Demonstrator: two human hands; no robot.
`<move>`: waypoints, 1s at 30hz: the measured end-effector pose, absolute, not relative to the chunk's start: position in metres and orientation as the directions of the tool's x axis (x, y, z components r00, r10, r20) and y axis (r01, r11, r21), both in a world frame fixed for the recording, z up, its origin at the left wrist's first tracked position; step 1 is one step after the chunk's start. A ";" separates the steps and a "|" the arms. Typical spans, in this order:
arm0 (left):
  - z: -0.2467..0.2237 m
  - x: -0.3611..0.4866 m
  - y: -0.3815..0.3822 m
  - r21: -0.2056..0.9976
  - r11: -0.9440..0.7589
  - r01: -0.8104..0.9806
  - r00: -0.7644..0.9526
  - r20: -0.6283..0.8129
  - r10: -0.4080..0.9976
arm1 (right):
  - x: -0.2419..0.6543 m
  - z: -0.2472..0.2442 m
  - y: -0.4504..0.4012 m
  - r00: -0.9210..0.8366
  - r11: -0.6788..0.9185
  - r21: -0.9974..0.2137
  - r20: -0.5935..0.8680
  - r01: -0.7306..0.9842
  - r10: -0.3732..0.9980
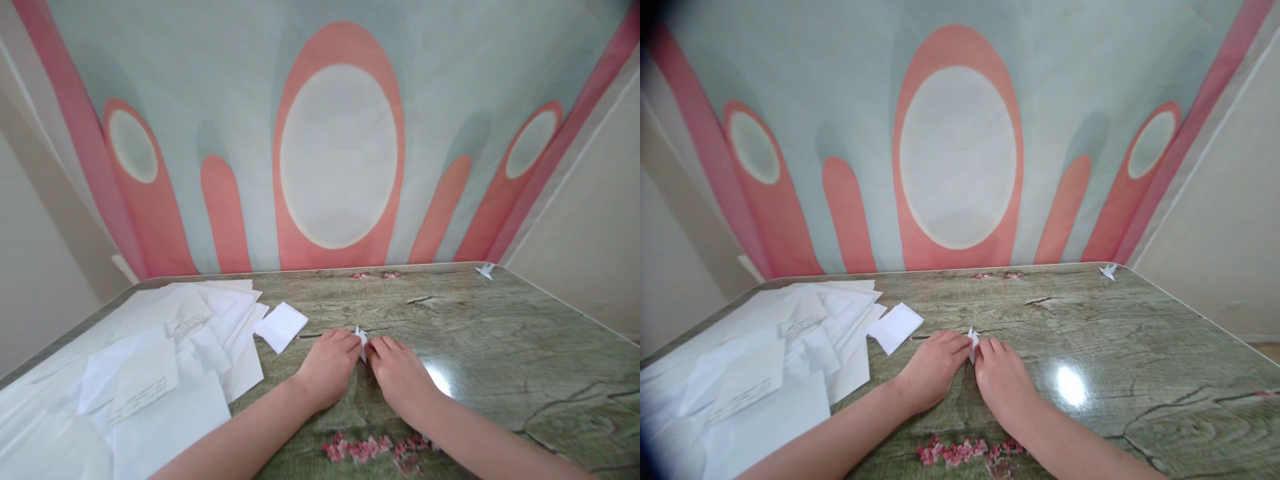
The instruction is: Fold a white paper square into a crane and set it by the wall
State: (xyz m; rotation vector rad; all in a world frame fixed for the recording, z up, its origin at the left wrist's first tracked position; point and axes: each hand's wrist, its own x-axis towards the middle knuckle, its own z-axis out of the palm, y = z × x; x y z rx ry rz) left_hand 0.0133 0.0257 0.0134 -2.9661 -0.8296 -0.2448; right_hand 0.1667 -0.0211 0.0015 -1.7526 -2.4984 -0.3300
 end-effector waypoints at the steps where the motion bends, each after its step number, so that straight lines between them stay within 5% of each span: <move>1: 0.014 0.014 0.025 -0.015 -0.856 0.517 0.846 0.164 0.507 | 0.168 0.002 -0.021 -0.338 0.322 0.112 0.187 0.940 0.922; 15: 0.018 0.012 0.025 -0.046 -0.820 0.570 0.814 0.165 0.557 | 0.172 0.004 -0.015 -0.292 0.296 0.014 0.198 0.955 0.936; 30: 0.008 0.010 0.023 0.156 -0.768 0.621 0.733 0.233 0.640 | 0.182 -0.015 -0.007 -0.043 0.175 -0.343 0.360 0.923 0.932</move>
